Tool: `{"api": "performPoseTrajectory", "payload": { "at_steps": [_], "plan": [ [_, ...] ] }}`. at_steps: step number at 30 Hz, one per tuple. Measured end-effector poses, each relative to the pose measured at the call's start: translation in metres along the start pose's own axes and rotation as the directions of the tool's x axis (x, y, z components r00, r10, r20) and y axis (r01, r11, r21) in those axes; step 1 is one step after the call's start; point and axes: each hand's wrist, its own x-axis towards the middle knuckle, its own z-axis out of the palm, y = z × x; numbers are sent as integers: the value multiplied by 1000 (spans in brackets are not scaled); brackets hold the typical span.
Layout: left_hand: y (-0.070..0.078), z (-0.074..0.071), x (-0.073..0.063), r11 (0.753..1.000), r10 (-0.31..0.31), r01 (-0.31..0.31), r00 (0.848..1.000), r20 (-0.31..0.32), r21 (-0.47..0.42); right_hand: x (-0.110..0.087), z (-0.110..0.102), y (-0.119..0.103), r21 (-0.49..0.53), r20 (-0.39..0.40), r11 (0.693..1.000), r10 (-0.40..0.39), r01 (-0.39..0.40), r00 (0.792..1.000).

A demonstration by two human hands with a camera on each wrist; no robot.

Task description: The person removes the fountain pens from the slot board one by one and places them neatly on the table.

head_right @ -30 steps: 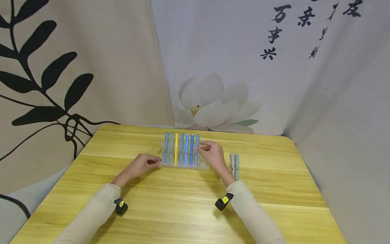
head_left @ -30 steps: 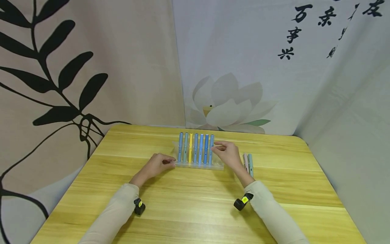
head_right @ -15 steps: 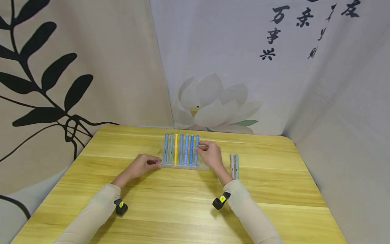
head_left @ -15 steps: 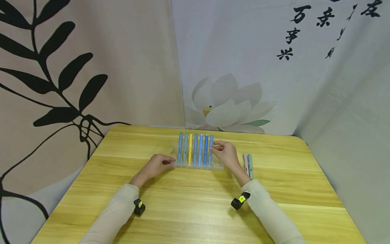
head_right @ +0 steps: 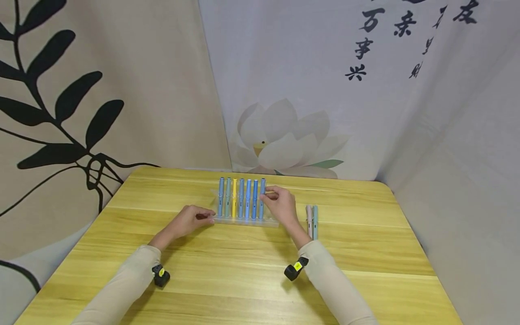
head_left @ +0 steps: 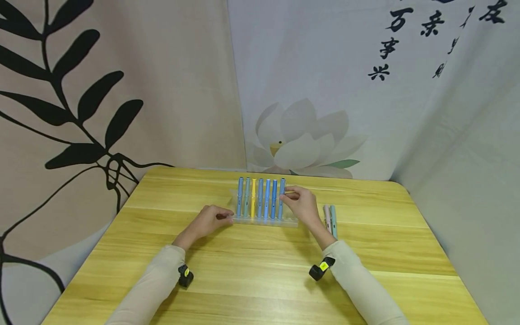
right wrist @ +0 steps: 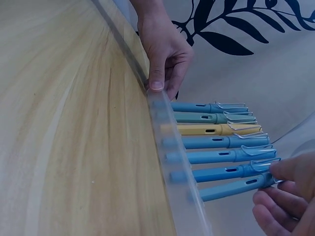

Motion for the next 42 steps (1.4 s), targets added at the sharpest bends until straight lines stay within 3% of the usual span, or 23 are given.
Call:
{"api": "performPoseTrajectory", "payload": {
  "at_steps": [14, 42],
  "plan": [
    [0, 0, 0, 1000, 9, -9, 1000, -7, 15, -2, -7, -14, 50, -69, 994, -90, 94, 994],
    [0, 1, 0, 1000, 19, -19, 1000, 6, 8, -22, -57, -32, 34, -91, 995, -86, 89, 992]
  ]
}}
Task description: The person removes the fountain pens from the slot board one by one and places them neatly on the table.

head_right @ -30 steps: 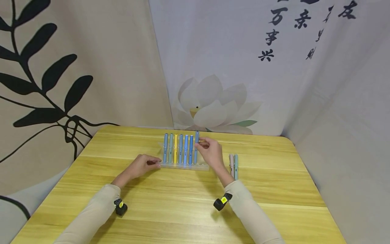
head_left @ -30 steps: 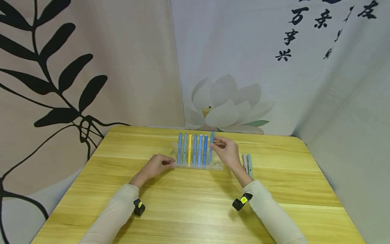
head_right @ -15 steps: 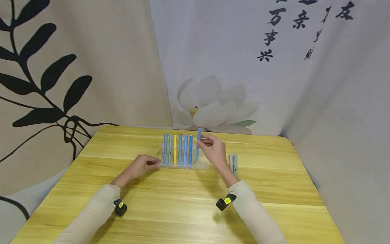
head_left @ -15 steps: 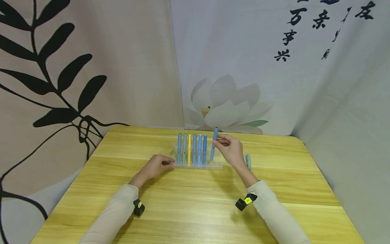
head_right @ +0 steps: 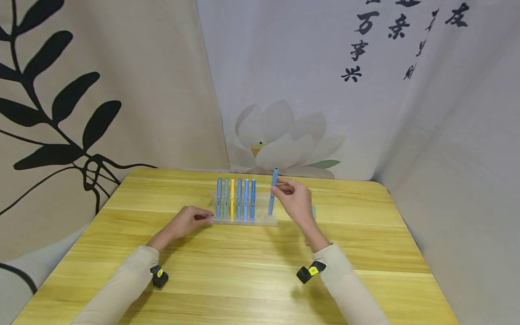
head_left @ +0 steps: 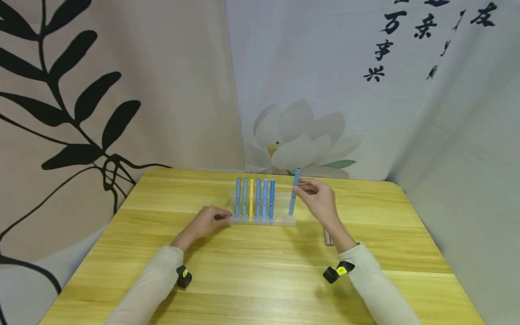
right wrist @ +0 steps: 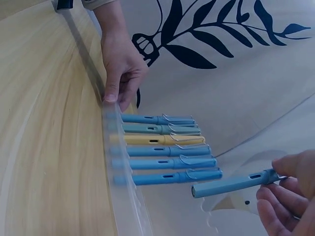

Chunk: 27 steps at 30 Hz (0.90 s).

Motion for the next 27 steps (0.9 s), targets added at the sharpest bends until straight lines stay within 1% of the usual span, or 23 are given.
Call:
{"api": "performPoseTrajectory", "payload": {
  "at_steps": [11, 18, 27],
  "plan": [
    [-2, 0, -1, 1000, 18, -18, 1000, 19, 1, -2, -26, 12, -18, -42, 1000, 24, -25, 999],
    [-3, 0, 0, 1000, 22, -22, 1000, 15, 8, -4, -43, 25, -47, -70, 996, 69, -72, 995],
    [-1, -1, -1, 1000, 16, -16, 1000, 14, -6, -8, -65, 44, -70, -83, 987, 138, -144, 987]
  ]
}}
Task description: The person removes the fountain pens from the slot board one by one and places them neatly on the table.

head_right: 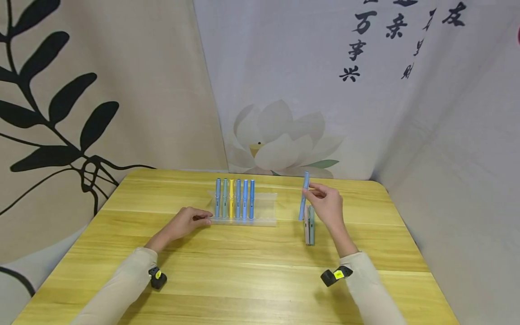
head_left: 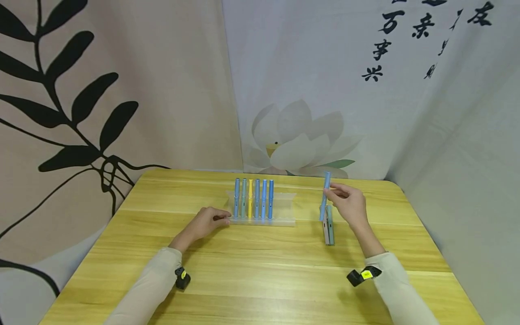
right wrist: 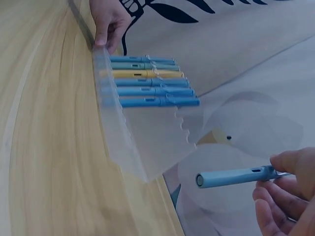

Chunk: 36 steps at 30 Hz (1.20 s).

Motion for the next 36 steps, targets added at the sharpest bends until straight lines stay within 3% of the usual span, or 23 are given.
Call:
{"api": "performPoseTrajectory", "payload": {
  "at_steps": [21, 36],
  "plan": [
    [-5, 1, 0, 1000, -5, 5, 1000, -7, -8, -3, -21, 45, -92, 22, 990, 107, -104, 994],
    [-4, 1, 1, 1000, -24, 23, 1000, -12, -15, -7, -24, 60, -147, 27, 974, 177, -171, 984]
  ]
}}
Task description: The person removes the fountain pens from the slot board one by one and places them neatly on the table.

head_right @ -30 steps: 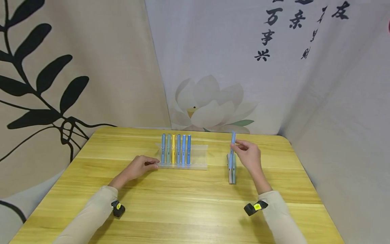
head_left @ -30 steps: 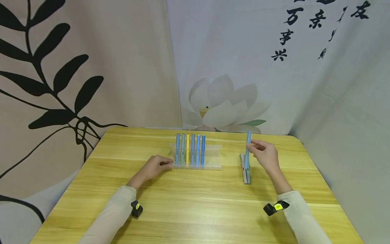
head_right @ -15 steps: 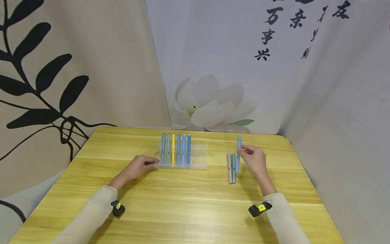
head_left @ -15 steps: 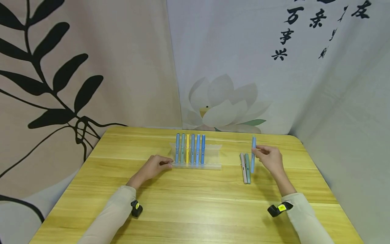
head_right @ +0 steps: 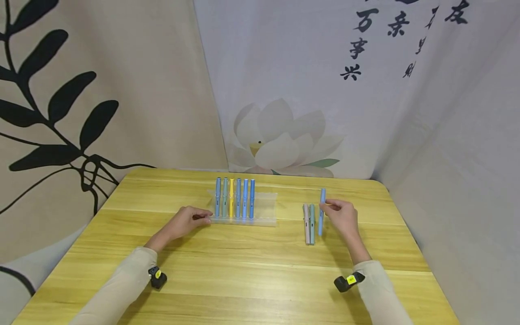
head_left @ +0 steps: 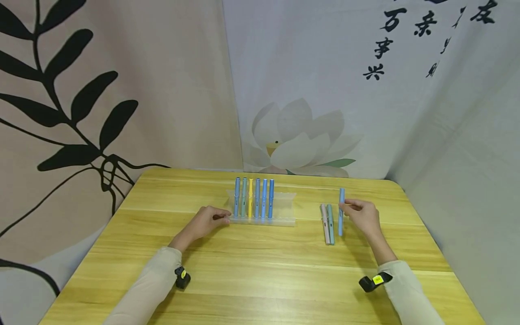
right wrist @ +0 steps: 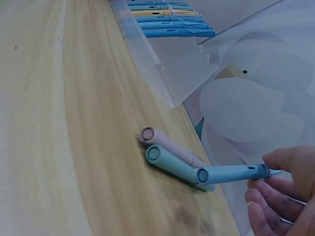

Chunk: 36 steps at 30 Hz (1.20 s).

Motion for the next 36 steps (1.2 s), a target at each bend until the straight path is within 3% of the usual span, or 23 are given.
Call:
{"api": "performPoseTrajectory", "payload": {
  "at_steps": [6, 16, 23, 36],
  "plan": [
    [0, 0, 0, 1000, -2, 2, 1000, -5, -1, 1, 5, 9, -3, 27, 999, 40, -40, 999],
    [3, -1, -1, 1000, -4, 4, 1000, -7, 2, 4, 12, 22, -59, 51, 998, 36, -33, 998],
    [3, -1, -1, 1000, -13, 13, 1000, -8, 4, 5, 15, 23, -38, 75, 996, 85, -82, 994],
    [3, -1, -1, 1000, -25, 25, 1000, -7, -7, 6, 18, 26, -84, 98, 992, 102, -93, 990]
  ]
}}
